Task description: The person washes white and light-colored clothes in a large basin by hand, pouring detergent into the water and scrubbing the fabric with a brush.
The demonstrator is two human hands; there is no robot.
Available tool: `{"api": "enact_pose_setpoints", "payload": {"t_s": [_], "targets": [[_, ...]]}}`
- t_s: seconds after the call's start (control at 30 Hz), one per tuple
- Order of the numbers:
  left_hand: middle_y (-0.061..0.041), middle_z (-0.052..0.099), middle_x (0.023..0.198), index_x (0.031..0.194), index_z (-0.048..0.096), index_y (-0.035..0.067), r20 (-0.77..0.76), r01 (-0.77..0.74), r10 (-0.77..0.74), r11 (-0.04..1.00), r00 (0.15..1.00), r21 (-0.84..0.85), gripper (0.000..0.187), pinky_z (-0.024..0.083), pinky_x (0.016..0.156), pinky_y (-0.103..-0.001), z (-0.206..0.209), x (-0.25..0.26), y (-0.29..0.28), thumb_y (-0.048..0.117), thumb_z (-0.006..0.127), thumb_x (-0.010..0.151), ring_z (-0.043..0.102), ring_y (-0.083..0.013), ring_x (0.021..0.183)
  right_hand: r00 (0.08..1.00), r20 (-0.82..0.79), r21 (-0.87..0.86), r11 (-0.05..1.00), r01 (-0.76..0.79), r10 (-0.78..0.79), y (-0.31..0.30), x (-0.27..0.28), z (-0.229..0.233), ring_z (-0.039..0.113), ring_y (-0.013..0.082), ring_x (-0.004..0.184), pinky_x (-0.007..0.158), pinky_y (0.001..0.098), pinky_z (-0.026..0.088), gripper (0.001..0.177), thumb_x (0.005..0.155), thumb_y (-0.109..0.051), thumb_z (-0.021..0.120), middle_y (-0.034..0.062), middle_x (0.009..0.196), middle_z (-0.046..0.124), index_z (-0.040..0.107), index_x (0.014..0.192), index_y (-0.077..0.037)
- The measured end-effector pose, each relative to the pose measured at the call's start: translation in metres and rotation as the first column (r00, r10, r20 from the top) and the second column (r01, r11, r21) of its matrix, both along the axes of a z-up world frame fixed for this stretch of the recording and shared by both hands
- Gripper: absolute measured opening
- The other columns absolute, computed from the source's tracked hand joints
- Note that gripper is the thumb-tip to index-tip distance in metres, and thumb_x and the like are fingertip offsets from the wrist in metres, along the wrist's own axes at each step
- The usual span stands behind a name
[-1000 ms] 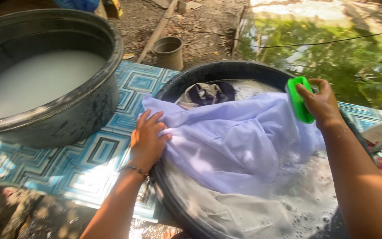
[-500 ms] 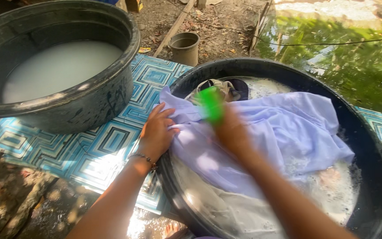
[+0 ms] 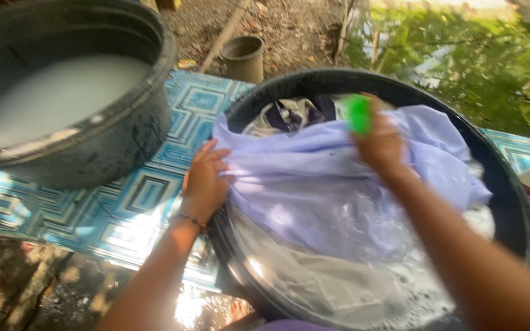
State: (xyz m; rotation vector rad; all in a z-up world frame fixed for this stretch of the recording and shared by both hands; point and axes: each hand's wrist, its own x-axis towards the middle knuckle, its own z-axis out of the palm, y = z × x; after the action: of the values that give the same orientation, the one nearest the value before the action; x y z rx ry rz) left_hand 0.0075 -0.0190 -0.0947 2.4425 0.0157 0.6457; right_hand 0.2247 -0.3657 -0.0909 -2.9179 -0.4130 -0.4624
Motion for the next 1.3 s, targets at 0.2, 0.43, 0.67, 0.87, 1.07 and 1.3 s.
{"api": "enact_pose_setpoints", "payload": {"t_s": [0.2, 0.43, 0.67, 0.87, 1.07, 1.3], "targets": [[-0.008, 0.07, 0.132, 0.074, 0.075, 0.001, 0.033, 0.01, -0.009, 1.0, 0.999, -0.023, 0.006, 0.033, 0.118, -0.043, -0.005, -0.004, 0.004, 0.001, 0.078, 0.069, 0.042, -0.0348, 0.144, 0.895, -0.233, -0.086, 0.909, -0.408, 0.379, 0.102, -0.128, -0.01, 0.068, 0.0276, 0.086, 0.072, 0.044, 0.056, 0.058, 0.103, -0.035, 0.047, 0.0168, 0.11, 0.064, 0.031, 0.158, -0.025], [-0.007, 0.069, 0.133, 0.075, 0.075, 0.0, -0.009, -0.002, 0.001, 0.998, 1.0, -0.071, 0.008, 0.032, 0.118, -0.041, 0.008, -0.003, -0.005, 0.004, 0.079, 0.07, 0.042, -0.033, 0.145, 0.9, -0.293, -0.038, 0.944, 0.327, -0.324, -0.074, -0.017, 0.023, 0.063, 0.0376, 0.114, 0.091, 0.0482, 0.051, 0.088, 0.086, -0.044, 0.077, 0.0183, 0.13, 0.064, 0.029, 0.159, -0.03], [-0.011, 0.066, 0.137, 0.092, 0.079, 0.004, 0.015, 0.029, -0.029, 0.999, 0.999, 0.037, 0.036, 0.029, 0.121, -0.043, 0.008, -0.001, -0.001, -0.01, 0.056, 0.068, 0.038, -0.0361, 0.146, 0.939, -0.005, 0.086, 0.936, -0.341, 0.343, 0.113, -0.12, -0.039, 0.066, 0.0294, 0.075, 0.061, 0.0491, 0.054, 0.062, 0.099, -0.04, 0.06, 0.012, 0.109, 0.066, 0.037, 0.152, -0.016], [-0.006, 0.064, 0.141, 0.096, 0.081, 0.007, -0.04, 0.015, -0.018, 0.998, 0.999, -0.067, 0.045, 0.026, 0.122, -0.041, 0.01, -0.005, -0.006, -0.012, 0.052, 0.068, 0.035, -0.0328, 0.149, 0.986, -0.083, 0.177, 0.976, -0.129, 0.145, -0.011, -0.06, -0.009, 0.064, 0.0343, 0.103, 0.078, 0.0484, 0.055, 0.065, 0.095, -0.034, 0.063, 0.0186, 0.122, 0.065, 0.039, 0.155, -0.027], [-0.006, 0.063, 0.142, 0.113, 0.076, 0.007, -0.03, 0.007, -0.006, 1.0, 1.0, 0.015, 0.053, 0.025, 0.122, -0.04, 0.009, -0.001, -0.002, -0.01, 0.054, 0.069, 0.036, -0.0311, 0.148, 0.98, -0.155, 0.354, 0.92, 0.17, -0.121, -0.081, -0.011, 0.002, 0.064, 0.0338, 0.111, 0.092, 0.0442, 0.053, 0.087, 0.084, -0.04, 0.08, 0.0201, 0.133, 0.064, 0.039, 0.157, -0.016], [-0.01, 0.065, 0.133, 0.116, 0.074, 0.007, -0.012, 0.019, -0.018, 0.998, 1.0, 0.067, 0.052, 0.026, 0.122, -0.041, 0.007, 0.0, 0.0, -0.007, 0.056, 0.07, 0.037, -0.0323, 0.146, 0.904, -0.139, 0.183, 0.908, -0.378, 0.404, 0.118, -0.122, -0.011, 0.068, 0.0331, 0.096, 0.077, 0.0501, 0.056, 0.065, 0.099, -0.042, 0.052, 0.0227, 0.135, 0.058, 0.035, 0.158, -0.018]]}}
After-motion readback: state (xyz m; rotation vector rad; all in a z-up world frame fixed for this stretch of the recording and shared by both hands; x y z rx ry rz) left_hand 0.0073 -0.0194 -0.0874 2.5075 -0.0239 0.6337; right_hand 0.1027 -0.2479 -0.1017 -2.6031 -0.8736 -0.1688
